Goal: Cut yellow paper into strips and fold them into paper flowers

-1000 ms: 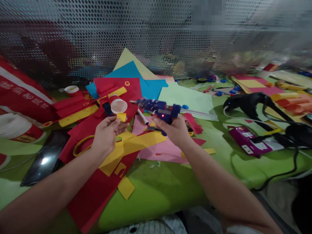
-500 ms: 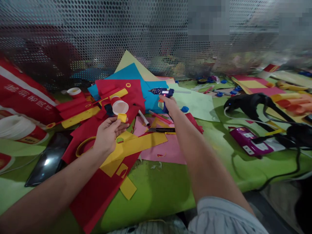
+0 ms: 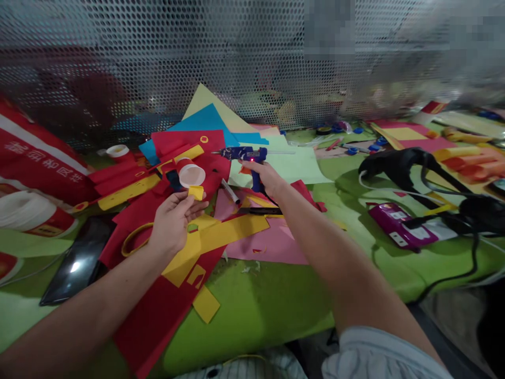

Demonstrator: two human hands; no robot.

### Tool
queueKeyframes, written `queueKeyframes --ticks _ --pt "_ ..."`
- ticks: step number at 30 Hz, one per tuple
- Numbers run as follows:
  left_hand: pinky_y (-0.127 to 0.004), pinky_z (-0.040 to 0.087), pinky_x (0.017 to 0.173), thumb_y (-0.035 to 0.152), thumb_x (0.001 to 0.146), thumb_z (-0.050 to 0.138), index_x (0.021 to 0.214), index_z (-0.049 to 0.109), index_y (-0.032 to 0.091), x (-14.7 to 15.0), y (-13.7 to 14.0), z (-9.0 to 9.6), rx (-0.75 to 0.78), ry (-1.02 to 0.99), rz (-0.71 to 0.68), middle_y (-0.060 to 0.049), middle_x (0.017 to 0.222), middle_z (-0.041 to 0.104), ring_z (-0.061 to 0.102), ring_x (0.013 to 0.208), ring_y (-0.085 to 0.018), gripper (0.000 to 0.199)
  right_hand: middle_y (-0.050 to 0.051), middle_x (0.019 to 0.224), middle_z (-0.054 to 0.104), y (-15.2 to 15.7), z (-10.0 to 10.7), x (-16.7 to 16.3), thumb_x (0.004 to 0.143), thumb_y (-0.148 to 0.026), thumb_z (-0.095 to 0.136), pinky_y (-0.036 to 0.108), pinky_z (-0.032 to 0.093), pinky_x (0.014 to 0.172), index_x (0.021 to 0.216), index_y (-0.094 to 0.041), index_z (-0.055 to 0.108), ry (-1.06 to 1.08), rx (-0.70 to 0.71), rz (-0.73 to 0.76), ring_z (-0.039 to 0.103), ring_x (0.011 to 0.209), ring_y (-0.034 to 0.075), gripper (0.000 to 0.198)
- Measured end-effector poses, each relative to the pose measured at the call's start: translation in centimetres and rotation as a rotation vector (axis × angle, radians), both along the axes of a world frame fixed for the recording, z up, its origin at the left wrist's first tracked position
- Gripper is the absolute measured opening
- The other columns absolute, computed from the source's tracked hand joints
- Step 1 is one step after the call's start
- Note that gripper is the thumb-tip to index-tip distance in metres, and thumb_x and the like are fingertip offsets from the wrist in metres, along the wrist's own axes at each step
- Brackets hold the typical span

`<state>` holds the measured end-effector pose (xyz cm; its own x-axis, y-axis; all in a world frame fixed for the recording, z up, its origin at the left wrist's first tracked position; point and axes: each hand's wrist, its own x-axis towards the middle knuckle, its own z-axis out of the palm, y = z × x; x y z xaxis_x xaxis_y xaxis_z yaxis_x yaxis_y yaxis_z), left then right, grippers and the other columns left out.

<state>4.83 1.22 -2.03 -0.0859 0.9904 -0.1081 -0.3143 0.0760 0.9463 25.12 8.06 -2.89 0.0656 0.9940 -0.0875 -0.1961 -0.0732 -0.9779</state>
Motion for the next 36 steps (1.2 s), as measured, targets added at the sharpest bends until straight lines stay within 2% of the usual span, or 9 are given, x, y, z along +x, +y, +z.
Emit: queueKeyframes --ticks 3,5,7,10,14,16,20,25,36 --pt "-0.026 0.048 0.06 0.02 0.063 0.065 0.074 0.051 0.017 0.1 -0.2 0.1 0.001 -0.01 -0.002 0.002 0.065 0.065 0.066 0.059 -0.014 0.018 0.003 0.099 0.069 -1.8 1.4 0.3 0.072 -0.028 0.058 0.03 0.054 0.066 0.086 -0.02 0.061 0.051 0.116 0.014 0.066 0.075 0.016 0.017" --pt "-0.026 0.048 0.06 0.02 0.063 0.065 0.074 0.051 0.017 0.2 -0.4 0.1 0.003 -0.019 -0.008 0.003 0.062 0.064 0.065 0.057 -0.014 0.018 0.004 0.093 0.069 -3.8 2.2 0.3 0.069 -0.029 0.061 0.029 0.053 0.059 0.086 -0.019 0.062 -0.018 0.147 -0.025 0.066 0.064 0.015 0.02" --pt "-0.026 0.047 0.058 0.019 0.064 0.064 0.074 0.051 0.017 0.3 -0.7 0.2 -0.002 -0.018 -0.012 0.003 0.06 0.063 0.064 0.055 -0.013 0.017 0.003 0.077 0.069 -6.2 2.6 -0.2 0.067 -0.031 0.065 0.027 0.052 0.054 0.082 -0.017 0.062 -0.161 0.175 -0.05 0.062 0.053 0.013 0.021" --pt "-0.025 0.046 0.056 0.019 0.065 0.064 0.074 0.052 0.016 0.5 -0.9 0.2 -0.016 -0.001 -0.012 0.001 0.063 0.064 0.064 0.057 -0.014 0.015 0.001 0.053 0.06 -9.6 2.0 -1.2 0.067 -0.037 0.066 0.028 0.049 0.048 0.074 -0.016 0.062 -0.422 0.241 0.016 0.057 0.046 0.014 0.022" --pt "-0.026 0.048 0.058 0.02 0.066 0.064 0.075 0.052 0.016 0.6 -1.1 0.2 -0.018 0.019 -0.011 0.001 0.064 0.065 0.064 0.057 -0.014 0.015 0.003 0.066 0.064 -12.1 0.1 -2.2 0.071 -0.042 0.063 0.029 0.049 0.052 0.08 -0.02 0.06 -0.652 0.425 -0.015 0.059 0.056 0.017 0.024" --pt "-0.026 0.048 0.058 0.02 0.066 0.064 0.075 0.052 0.016 0.7 -1.0 0.2 -0.017 0.011 -0.006 0.001 0.063 0.064 0.064 0.056 -0.013 0.015 0.002 0.067 0.064 -12.4 -0.6 -2.2 0.073 -0.046 0.061 0.029 0.046 0.05 0.083 -0.022 0.059 -0.774 0.441 -0.021 0.058 0.055 0.016 0.026" --pt "-0.026 0.048 0.058 0.018 0.066 0.064 0.072 0.051 0.017 0.7 -0.9 0.2 -0.016 -0.012 0.001 0.003 0.057 0.062 0.062 0.053 -0.012 0.015 -0.001 0.061 0.058 -12.5 -0.5 -2.2 0.074 -0.047 0.059 0.027 0.039 0.045 0.081 -0.024 0.057 -0.946 0.368 0.015 0.052 0.048 0.014 0.025" --pt "-0.026 0.049 0.06 0.022 0.065 0.067 0.072 0.051 0.017 0.8 -1.0 0.0 -0.025 -0.015 -0.001 0.001 0.061 0.065 0.064 0.058 -0.014 0.018 -0.001 0.061 0.056 -12.4 0.0 -2.7 0.076 -0.045 0.054 0.026 0.036 0.045 0.081 -0.024 0.056 -1.006 0.395 -0.027 0.05 0.049 0.014 0.022" --pt "-0.025 0.048 0.06 0.02 0.065 0.068 0.071 0.052 0.016 1.0 -1.3 0.1 -0.013 -0.038 -0.025 0.002 0.061 0.063 0.064 0.058 -0.012 0.018 -0.001 0.059 0.053 -12.2 -1.0 -2.7 0.074 -0.049 0.055 0.026 0.037 0.046 0.08 -0.023 0.056 -1.058 0.389 -0.076 0.047 0.049 0.014 0.027"
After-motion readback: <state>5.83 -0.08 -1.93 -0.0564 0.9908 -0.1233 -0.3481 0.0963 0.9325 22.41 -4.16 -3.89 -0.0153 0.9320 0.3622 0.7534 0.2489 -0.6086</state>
